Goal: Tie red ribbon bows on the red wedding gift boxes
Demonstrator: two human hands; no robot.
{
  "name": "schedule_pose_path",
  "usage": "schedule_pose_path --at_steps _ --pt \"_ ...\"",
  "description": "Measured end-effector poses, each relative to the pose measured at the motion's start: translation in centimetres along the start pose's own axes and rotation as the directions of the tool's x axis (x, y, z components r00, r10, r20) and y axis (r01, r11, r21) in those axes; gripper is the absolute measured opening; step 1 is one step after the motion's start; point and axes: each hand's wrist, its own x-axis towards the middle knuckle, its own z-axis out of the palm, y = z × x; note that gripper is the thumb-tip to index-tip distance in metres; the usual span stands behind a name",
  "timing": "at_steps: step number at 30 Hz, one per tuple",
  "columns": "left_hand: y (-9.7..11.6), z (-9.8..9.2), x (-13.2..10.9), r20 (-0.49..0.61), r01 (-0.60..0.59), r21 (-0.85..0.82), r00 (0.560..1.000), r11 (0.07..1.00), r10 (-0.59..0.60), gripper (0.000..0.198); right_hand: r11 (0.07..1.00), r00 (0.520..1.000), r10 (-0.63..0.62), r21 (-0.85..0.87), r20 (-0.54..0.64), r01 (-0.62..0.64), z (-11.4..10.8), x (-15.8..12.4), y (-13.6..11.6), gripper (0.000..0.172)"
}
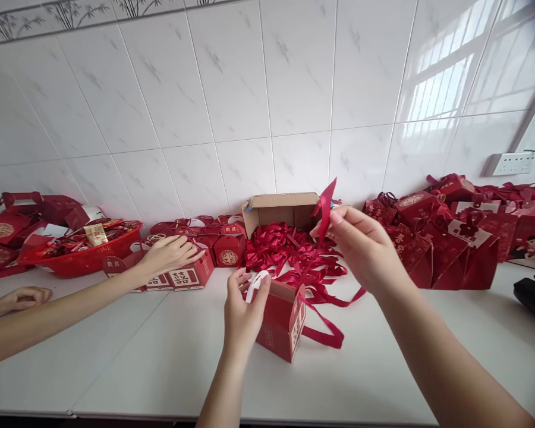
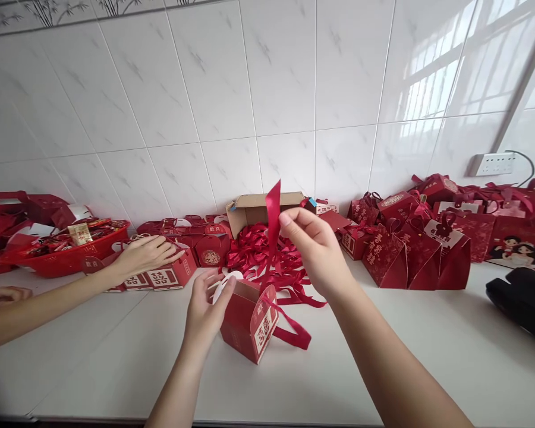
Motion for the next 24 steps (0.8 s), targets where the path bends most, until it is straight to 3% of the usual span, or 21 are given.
schedule_pose_path --at_steps 2,5,11,16,21,24 --pt "-0.5 0.5 0.3 0.012 0.068 0.037 0.998 0.997 -0.069 0.059 0.998 0.999 -0.037 0.041 -0.030 0.039 0.2 0.5 -0.9 0.018" --pt "-0.7 1.0 0.7 0.003 0.069 0.141 0.998 0.988 -0.070 0.057 0.994 0.999 -0.009 0.109 -0.036 0.012 0.4 0.9 -0.5 0.019" --pt "-0.6 1.2 0.6 -0.004 0.076 0.210 0.997 0.975 -0.077 0.047 0.974 0.974 0.225 0.006 0.002 -0.225 0.5 0.6 4.5 0.021" --pt "-0.4 1.4 0.1 0.005 0.058 0.251 0.998 0.966 -0.061 0.051 0.890 0.895 0.438 -0.185 0.089 -0.417 1.2 -0.4 7.4 0.029" --pt "-1.3 1.5 0.6 0.043 -0.016 0.172 0.999 0.985 0.009 0.046 0.824 0.810 0.555 -0.255 0.188 -0.505 1.5 -1.2 8.2 0.025" --pt "-1.6 1.5 0.7 0.057 0.002 0.149 0.998 0.989 -0.010 0.046 0.803 0.768 0.585 -0.314 0.259 -0.506 1.5 -1.5 8.6 0.024"
